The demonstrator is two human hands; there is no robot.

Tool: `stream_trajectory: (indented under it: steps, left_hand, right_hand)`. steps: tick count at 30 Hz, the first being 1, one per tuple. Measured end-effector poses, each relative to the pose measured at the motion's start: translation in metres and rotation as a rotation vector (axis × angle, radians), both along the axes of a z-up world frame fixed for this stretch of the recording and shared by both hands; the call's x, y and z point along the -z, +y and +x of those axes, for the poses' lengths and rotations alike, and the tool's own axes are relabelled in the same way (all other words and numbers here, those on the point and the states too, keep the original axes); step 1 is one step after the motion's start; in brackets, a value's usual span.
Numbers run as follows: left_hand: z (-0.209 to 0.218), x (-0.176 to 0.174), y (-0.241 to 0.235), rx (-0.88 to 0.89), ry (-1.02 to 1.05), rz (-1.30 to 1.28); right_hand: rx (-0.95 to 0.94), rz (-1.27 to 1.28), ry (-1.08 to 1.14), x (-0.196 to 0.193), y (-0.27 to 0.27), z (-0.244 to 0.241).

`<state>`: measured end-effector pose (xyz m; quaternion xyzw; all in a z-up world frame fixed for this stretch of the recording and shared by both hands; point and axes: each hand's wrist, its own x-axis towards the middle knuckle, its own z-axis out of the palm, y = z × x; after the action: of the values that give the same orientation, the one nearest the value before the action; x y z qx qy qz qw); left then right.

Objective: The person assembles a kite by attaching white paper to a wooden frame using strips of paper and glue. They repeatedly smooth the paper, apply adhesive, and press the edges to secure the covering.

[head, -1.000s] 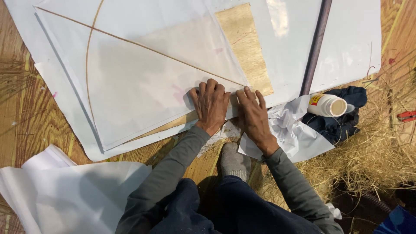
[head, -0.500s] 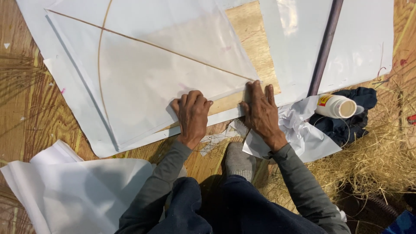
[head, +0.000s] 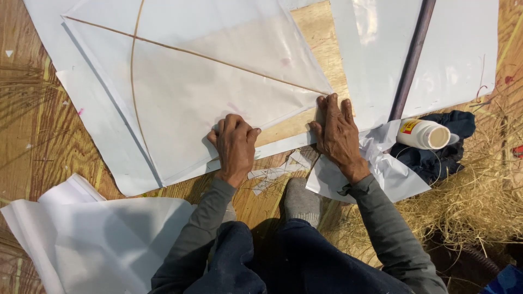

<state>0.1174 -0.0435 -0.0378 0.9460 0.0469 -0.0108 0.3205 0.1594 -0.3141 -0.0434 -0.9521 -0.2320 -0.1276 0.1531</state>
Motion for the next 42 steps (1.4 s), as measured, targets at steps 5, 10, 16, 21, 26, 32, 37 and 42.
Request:
stream_trajectory:
  steps: [5, 10, 16, 21, 26, 32, 37, 42]
  left_hand:
    - [0.004, 0.009, 0.001, -0.013, 0.083, 0.031]
    - [0.005, 0.004, 0.001, 0.004, 0.14, 0.058]
    - [0.006, -0.002, 0.003, 0.022, 0.104, 0.024]
    - [0.001, 0.007, 0.006, 0.043, 0.08, 0.012]
    - [0.016, 0.008, -0.01, 0.083, -0.035, 0.011]
    - [0.041, 0.023, -0.027, 0.125, -0.121, 0.015]
    - [0.036, 0.018, -0.02, 0.107, -0.135, -0.036]
    - [0.033, 0.019, -0.02, 0.099, -0.162, -0.026]
  right_hand:
    - [0.011, -0.047, 0.031, -0.001, 0.004, -0.004]
    - [0.126, -0.051, 0.223, 0.008, 0.03, -0.019]
    - [-0.05, 0.04, 0.266, -0.008, 0.094, -0.039]
    - [0.015, -0.083, 0.199, -0.018, 0.058, -0.023]
    - [0.191, -0.153, 0.248, -0.017, 0.01, 0.002]
    - [0.072, -0.042, 0.103, -0.003, 0.003, 0.018]
    - [0.021, 0.007, 0.079, -0.002, 0.014, 0.019]
    - [-0.057, 0.012, 0.085, 0.003, 0.026, 0.018]
